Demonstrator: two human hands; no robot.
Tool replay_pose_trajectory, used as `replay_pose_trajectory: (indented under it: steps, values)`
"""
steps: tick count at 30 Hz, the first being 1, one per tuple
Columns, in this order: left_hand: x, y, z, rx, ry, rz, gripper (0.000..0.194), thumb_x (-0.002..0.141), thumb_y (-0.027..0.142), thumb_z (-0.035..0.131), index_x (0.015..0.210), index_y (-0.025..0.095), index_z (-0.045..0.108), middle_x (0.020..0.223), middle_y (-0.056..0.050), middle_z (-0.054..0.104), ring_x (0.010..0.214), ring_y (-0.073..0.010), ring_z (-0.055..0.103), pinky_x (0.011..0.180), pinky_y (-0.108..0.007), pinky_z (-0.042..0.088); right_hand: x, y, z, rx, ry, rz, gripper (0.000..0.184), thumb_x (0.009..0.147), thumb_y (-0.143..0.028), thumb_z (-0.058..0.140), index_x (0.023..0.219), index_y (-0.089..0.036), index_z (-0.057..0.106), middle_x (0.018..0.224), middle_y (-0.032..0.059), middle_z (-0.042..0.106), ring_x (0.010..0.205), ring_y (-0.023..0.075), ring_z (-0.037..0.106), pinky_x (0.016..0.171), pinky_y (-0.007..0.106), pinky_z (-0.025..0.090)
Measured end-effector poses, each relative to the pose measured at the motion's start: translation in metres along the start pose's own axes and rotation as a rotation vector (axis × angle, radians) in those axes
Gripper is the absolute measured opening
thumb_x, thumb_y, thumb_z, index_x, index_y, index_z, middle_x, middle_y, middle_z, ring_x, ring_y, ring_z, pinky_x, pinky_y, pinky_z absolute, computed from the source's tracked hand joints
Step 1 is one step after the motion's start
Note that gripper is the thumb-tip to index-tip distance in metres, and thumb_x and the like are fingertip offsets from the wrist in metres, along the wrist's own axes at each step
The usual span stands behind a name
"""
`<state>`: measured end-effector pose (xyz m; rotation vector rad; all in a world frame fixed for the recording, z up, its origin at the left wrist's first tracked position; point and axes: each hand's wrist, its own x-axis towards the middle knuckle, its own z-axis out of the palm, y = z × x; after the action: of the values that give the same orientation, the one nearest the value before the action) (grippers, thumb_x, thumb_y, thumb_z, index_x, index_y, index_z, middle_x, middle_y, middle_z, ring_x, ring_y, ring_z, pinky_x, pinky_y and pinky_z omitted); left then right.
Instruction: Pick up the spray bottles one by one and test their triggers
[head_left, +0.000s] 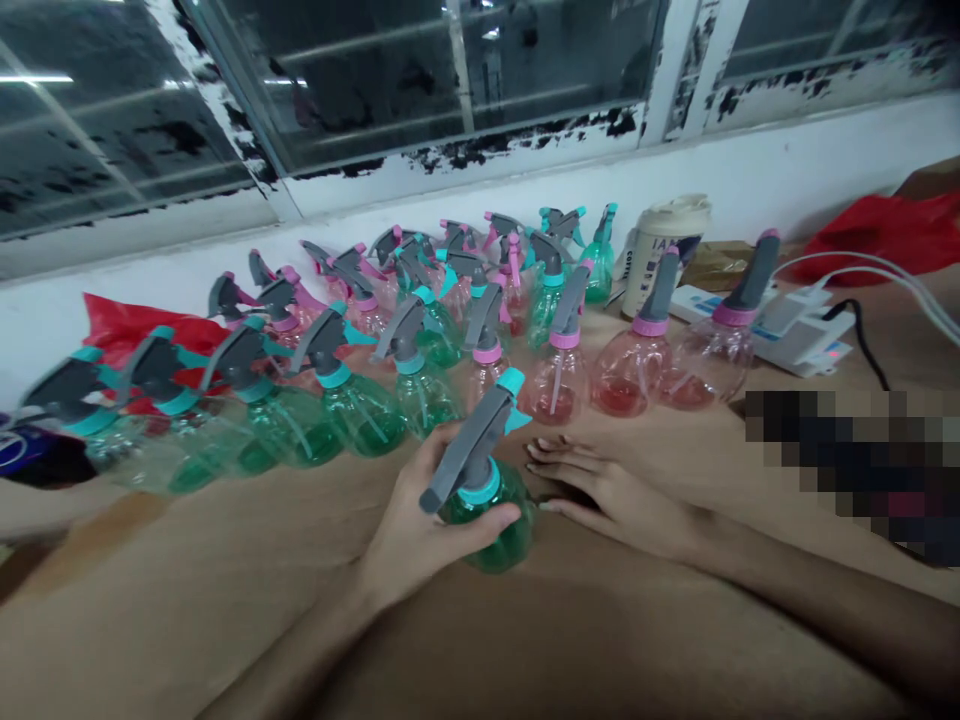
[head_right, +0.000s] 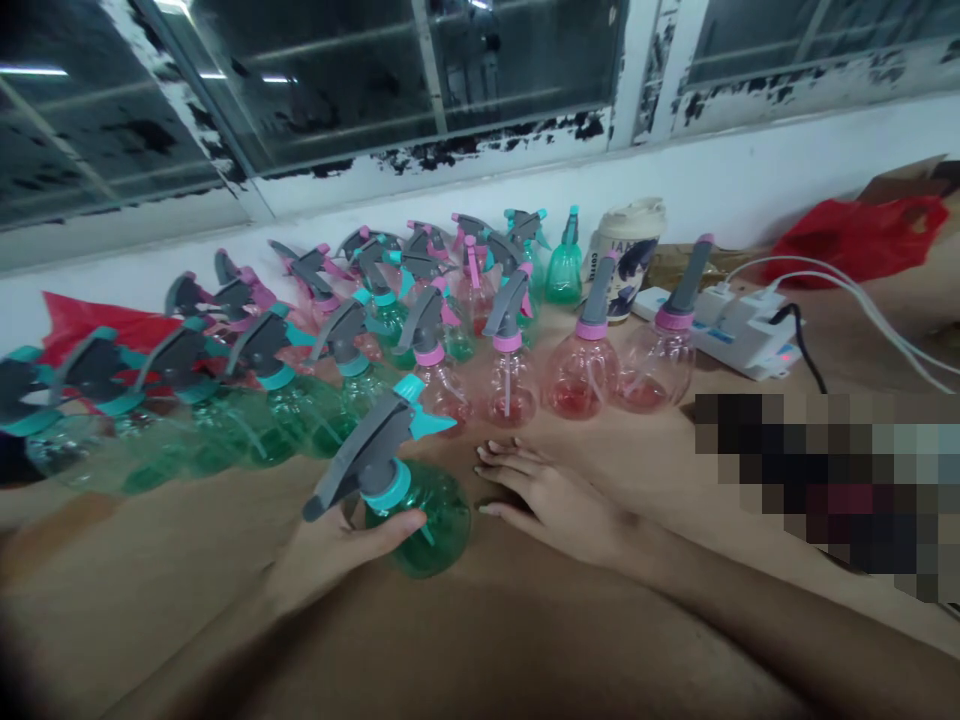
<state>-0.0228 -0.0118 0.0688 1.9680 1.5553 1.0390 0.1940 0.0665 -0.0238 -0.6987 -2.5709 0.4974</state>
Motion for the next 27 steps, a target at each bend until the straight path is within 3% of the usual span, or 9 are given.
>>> replay_pose_trajectory:
  steps: [2, 7, 12, 15, 18, 20, 23, 27]
  values:
    - [-0.008, 0.000, -0.001, -0.008, -0.014, -0.025, 0.035, 0.077, 0.029, 0.064, 0.109, 0.022, 0.052, 0.102, -0.005, 0.065, 0.095, -0.0224, 0.063, 0.085, -0.040, 0.051, 0.001, -0.001, 0.000, -0.033, -0.005, -0.008, 0.042, 0.090, -0.039, 0.046, 0.128, -0.020, 0.047, 0.133, 0.0082, 0.051, 0.127, 0.0218, 0.041, 0.105, 0.045, 0.034]
    - [-0.029, 0.001, -0.011, -0.028, -0.015, -0.021, 0.028, 0.080, 0.030, 0.062, 0.107, 0.022, 0.056, 0.107, -0.006, 0.063, 0.106, -0.0249, 0.058, 0.090, -0.043, 0.047, 0.010, -0.013, -0.013, -0.144, -0.084, 0.000, 0.042, 0.090, -0.041, 0.044, 0.126, -0.021, 0.049, 0.131, 0.0091, 0.053, 0.123, 0.0237, 0.045, 0.103, 0.046, 0.037]
    - [-0.061, -0.005, -0.042, -0.052, 0.007, -0.043, 0.015, 0.082, 0.029, 0.061, 0.096, 0.024, 0.060, 0.098, -0.002, 0.064, 0.096, -0.0205, 0.062, 0.085, -0.036, 0.050, 0.035, -0.045, -0.032, -0.247, -0.185, -0.014, 0.036, 0.090, -0.040, 0.044, 0.120, -0.024, 0.056, 0.123, 0.0074, 0.059, 0.113, 0.0254, 0.055, 0.096, 0.045, 0.043]
    - [-0.087, -0.011, -0.068, -0.062, 0.110, -0.077, 0.015, 0.078, 0.029, 0.063, 0.092, 0.025, 0.062, 0.099, -0.001, 0.065, 0.097, -0.0213, 0.062, 0.082, -0.034, 0.052, 0.059, -0.070, -0.031, -0.264, -0.182, -0.007, 0.037, 0.088, -0.042, 0.047, 0.119, -0.024, 0.057, 0.117, 0.0073, 0.063, 0.106, 0.0275, 0.059, 0.089, 0.046, 0.047]
    - [-0.113, -0.022, -0.097, -0.059, 0.265, -0.164, 0.020, 0.077, 0.034, 0.063, 0.095, 0.027, 0.063, 0.094, -0.001, 0.067, 0.090, -0.0228, 0.064, 0.076, -0.035, 0.055, 0.089, -0.096, -0.020, -0.258, -0.194, -0.042, 0.040, 0.087, -0.047, 0.046, 0.118, -0.025, 0.058, 0.114, 0.0066, 0.064, 0.102, 0.0277, 0.061, 0.087, 0.046, 0.049]
    - [-0.129, -0.033, -0.117, -0.039, 0.361, -0.215, 0.027, 0.076, 0.037, 0.063, 0.101, 0.027, 0.063, 0.094, -0.003, 0.069, 0.092, -0.0254, 0.064, 0.081, -0.039, 0.054, 0.110, -0.115, -0.008, -0.234, -0.202, -0.086, 0.040, 0.087, -0.048, 0.046, 0.116, -0.025, 0.060, 0.113, 0.0058, 0.065, 0.099, 0.0263, 0.062, 0.086, 0.044, 0.049]
    - [-0.151, -0.049, -0.146, -0.009, 0.503, -0.293, 0.034, 0.075, 0.040, 0.064, 0.106, 0.026, 0.063, 0.097, -0.003, 0.071, 0.106, -0.0299, 0.059, 0.096, -0.047, 0.045, 0.144, -0.143, 0.014, -0.187, -0.210, -0.136, 0.035, 0.087, -0.047, 0.047, 0.110, -0.025, 0.063, 0.107, 0.0038, 0.068, 0.092, 0.0237, 0.064, 0.080, 0.040, 0.052]
    - [-0.174, -0.068, -0.177, -0.061, 0.678, -0.428, 0.038, 0.072, 0.043, 0.066, 0.106, 0.026, 0.063, 0.102, -0.003, 0.070, 0.119, -0.0324, 0.050, 0.102, -0.050, 0.037, 0.192, -0.180, 0.042, -0.029, -0.172, -0.203, 0.028, 0.087, -0.042, 0.049, 0.103, -0.026, 0.065, 0.099, 0.0014, 0.070, 0.080, 0.0185, 0.066, 0.070, 0.032, 0.052]
